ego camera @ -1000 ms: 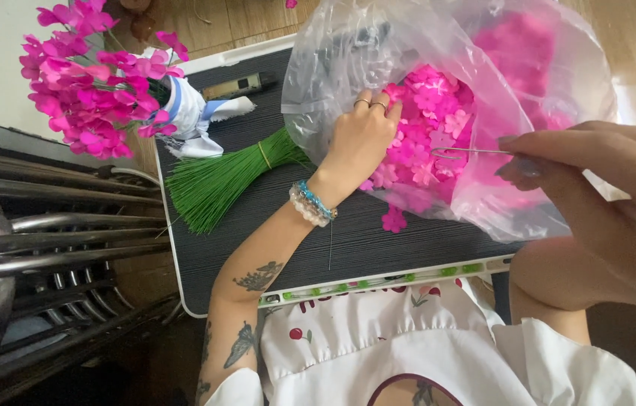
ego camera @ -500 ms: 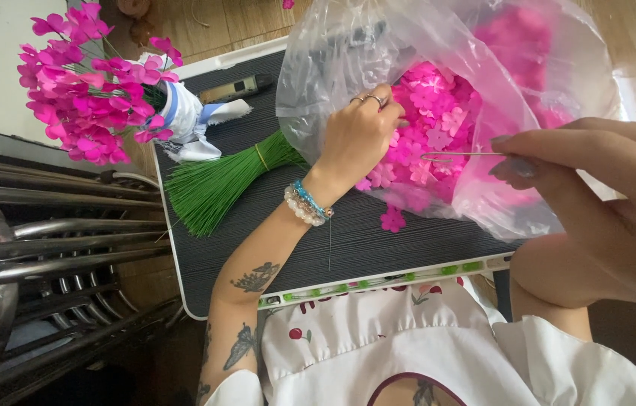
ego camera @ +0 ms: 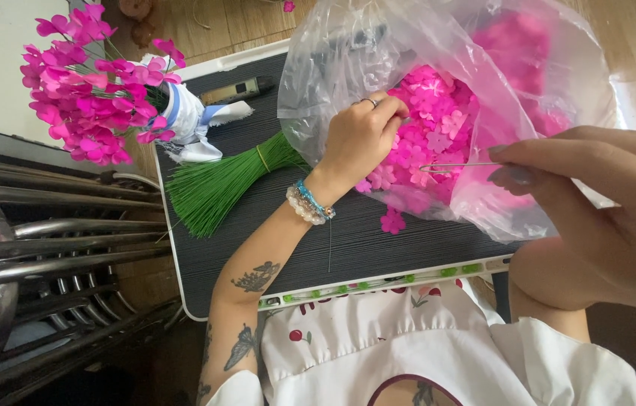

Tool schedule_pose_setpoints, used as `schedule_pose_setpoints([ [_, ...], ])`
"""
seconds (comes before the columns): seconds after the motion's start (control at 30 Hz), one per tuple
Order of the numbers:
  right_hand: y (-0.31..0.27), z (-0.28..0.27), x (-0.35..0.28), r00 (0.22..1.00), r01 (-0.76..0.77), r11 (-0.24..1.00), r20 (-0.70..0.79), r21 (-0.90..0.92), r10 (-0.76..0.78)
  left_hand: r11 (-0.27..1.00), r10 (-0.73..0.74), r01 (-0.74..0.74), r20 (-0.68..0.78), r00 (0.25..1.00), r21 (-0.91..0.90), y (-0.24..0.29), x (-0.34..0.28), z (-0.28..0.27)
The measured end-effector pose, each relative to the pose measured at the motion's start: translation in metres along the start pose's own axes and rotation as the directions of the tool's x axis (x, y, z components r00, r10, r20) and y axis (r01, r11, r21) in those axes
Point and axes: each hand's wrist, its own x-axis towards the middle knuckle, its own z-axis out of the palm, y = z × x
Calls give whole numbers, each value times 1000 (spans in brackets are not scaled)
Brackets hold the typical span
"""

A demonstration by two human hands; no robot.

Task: The person assembles artificial flowers by hand, taking small pink petals from a plastic bag and sliding them onto green wire stems.

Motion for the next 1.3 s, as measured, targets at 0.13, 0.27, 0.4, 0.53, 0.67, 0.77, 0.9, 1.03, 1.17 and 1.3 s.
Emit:
schedule_pose_setpoints([
  [0.13, 1, 0, -1, 1000, -16, 1000, 2, 3, 16, 996, 38, -36, -35, 999, 78, 0, 1, 0],
  [0.27, 1, -1, 0, 1000, 22, 1000, 23, -7, -21, 982, 65, -61, -17, 998, 176, -3, -1, 4],
  [0.4, 2, -1, -2, 1000, 7, 1000, 9, -11, -6, 990, 74, -73, -8, 997, 121, -4, 0, 3],
  [0.53, 1, -2, 0, 1000, 29, 999, 11, -30, -29, 999, 47, -47, -6, 999, -7, -7, -1, 5],
  [0.67, -1, -3, 2, 998, 58, 997, 2, -44, -58, 1000, 23, -24, -55, 998, -16, -2, 2, 0],
  [0.77, -1, -3, 3, 996, 93, 994, 0, -58, -93, 997, 58, -55, -63, 996, 51, -2, 2, -1],
  [0.9, -3, -4, 5, 993, 115, 991, -5, -69, -116, 998, 63, -65, -84, 995, -24, 6, 4, -10],
  [1.03, -9, -3, 10, 991, 125, 990, -42, -71, -128, 980, 75, -99, -142, 987, -171, 17, 6, -28],
  [1.17, -8, 11, 14, 987, 100, 994, -130, 40, -94, 898, 54, -137, -205, 977, -417, 44, 9, -62],
  [1.3, 3, 32, 20, 942, 212, 973, -285, 92, -178, 906, 170, -279, -332, 928, -317, 53, -7, -79],
])
